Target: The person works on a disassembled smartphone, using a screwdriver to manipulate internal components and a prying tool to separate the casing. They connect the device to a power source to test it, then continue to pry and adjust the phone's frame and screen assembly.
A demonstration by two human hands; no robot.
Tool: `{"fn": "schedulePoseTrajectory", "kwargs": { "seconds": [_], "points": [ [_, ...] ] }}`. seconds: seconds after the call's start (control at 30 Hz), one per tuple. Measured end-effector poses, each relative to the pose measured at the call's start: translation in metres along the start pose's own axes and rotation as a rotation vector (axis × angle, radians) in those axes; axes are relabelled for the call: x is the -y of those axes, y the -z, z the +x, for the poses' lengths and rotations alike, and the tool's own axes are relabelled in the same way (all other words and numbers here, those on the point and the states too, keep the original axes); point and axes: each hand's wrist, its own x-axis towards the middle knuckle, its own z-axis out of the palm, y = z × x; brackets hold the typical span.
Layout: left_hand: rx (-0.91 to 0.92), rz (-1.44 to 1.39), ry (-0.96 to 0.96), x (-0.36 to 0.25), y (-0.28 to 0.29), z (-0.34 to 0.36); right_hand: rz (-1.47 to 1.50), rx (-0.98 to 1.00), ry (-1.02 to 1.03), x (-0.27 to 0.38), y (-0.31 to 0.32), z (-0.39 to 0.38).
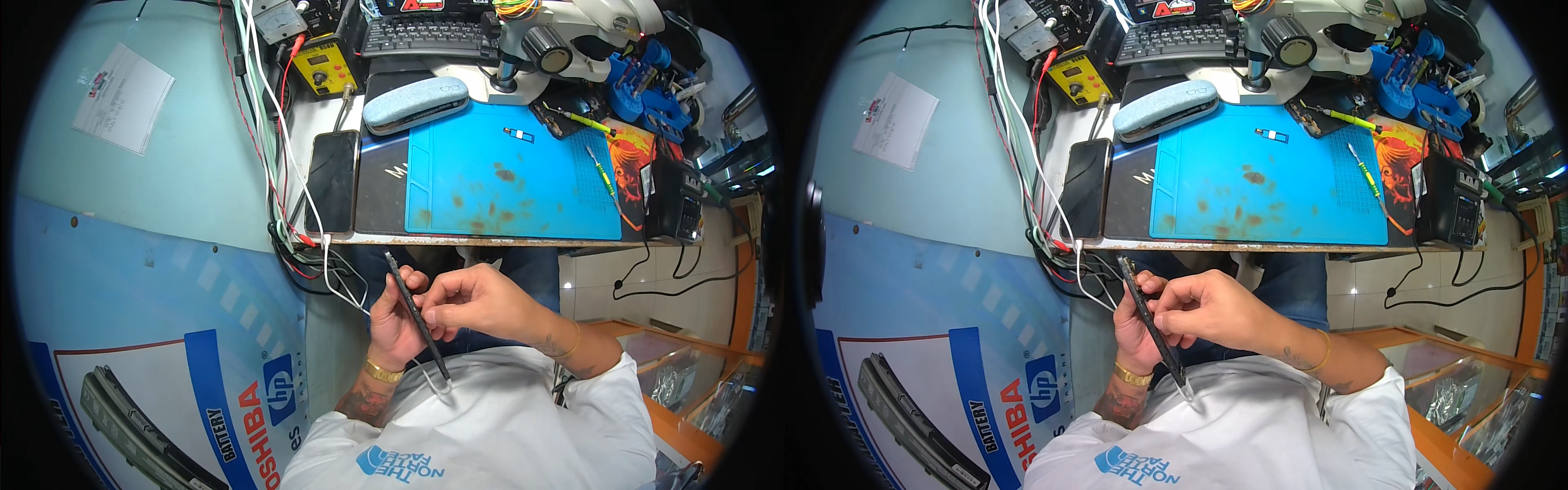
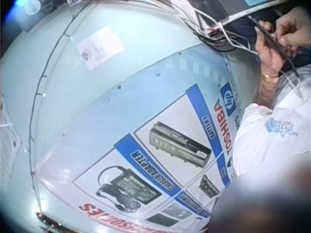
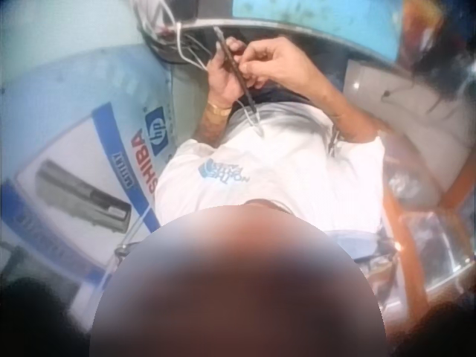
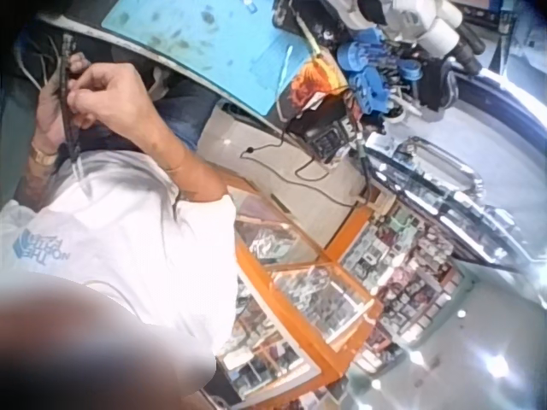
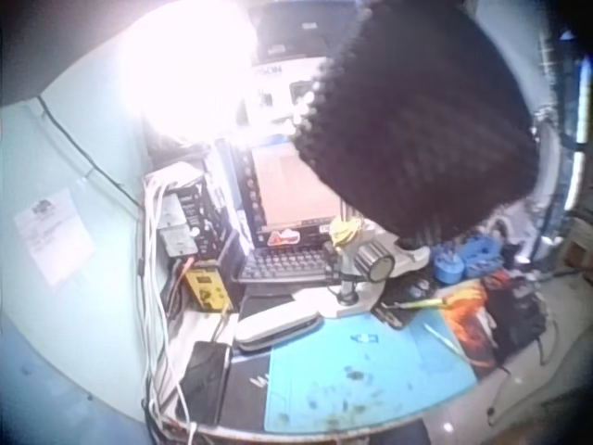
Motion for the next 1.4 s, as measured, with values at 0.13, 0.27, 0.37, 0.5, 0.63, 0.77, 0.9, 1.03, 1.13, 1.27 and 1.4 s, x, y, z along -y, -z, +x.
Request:
{"fn": "schedulePoseTrajectory", "kwargs": {
  "seconds": [0.13, 0.27, 0.37, 0.5, 0.63, 0.77, 0.9, 1.03, 1.13, 1.27, 1.4],
  "points": [
    [0.015, 0.055, 0.024, -0.002, 0.001, -0.003, -0.048, 0.032, -0.059, 0.005, 0.000, 0.002],
    [0.053, 0.081, 0.011, -0.003, 0.011, -0.005, -0.069, 0.098, -0.079, 0.004, 0.000, 0.004],
    [0.098, 0.057, -0.041, 0.002, 0.015, -0.007, -0.113, 0.100, -0.047, 0.005, -0.008, 0.003],
    [0.116, -0.030, -0.104, 0.009, 0.007, -0.006, -0.182, 0.089, 0.017, 0.003, -0.016, -0.002],
    [0.205, -0.153, -0.019, 0.011, 0.010, -0.006, -0.286, 0.053, 0.138, 0.008, -0.024, -0.008],
    [0.251, -0.183, 0.016, 0.009, 0.012, -0.004, -0.376, 0.021, 0.246, 0.002, -0.027, -0.008],
    [0.261, -0.180, 0.022, 0.008, 0.011, -0.004, -0.403, 0.030, 0.247, 0.005, -0.027, -0.009],
    [0.230, -0.178, 0.017, 0.008, 0.010, -0.007, -0.426, 0.012, 0.261, 0.002, -0.027, -0.009],
    [0.214, -0.148, 0.002, 0.006, 0.015, -0.008, -0.424, 0.002, 0.258, 0.003, -0.026, -0.011],
    [0.027, 0.110, -0.124, 0.006, 0.008, -0.009, -0.420, -0.037, 0.281, 0.003, -0.020, -0.016],
    [-0.096, 0.392, -0.235, 0.002, -0.021, -0.003, -0.472, -0.150, 0.420, 0.002, -0.011, -0.022]
  ]
}}
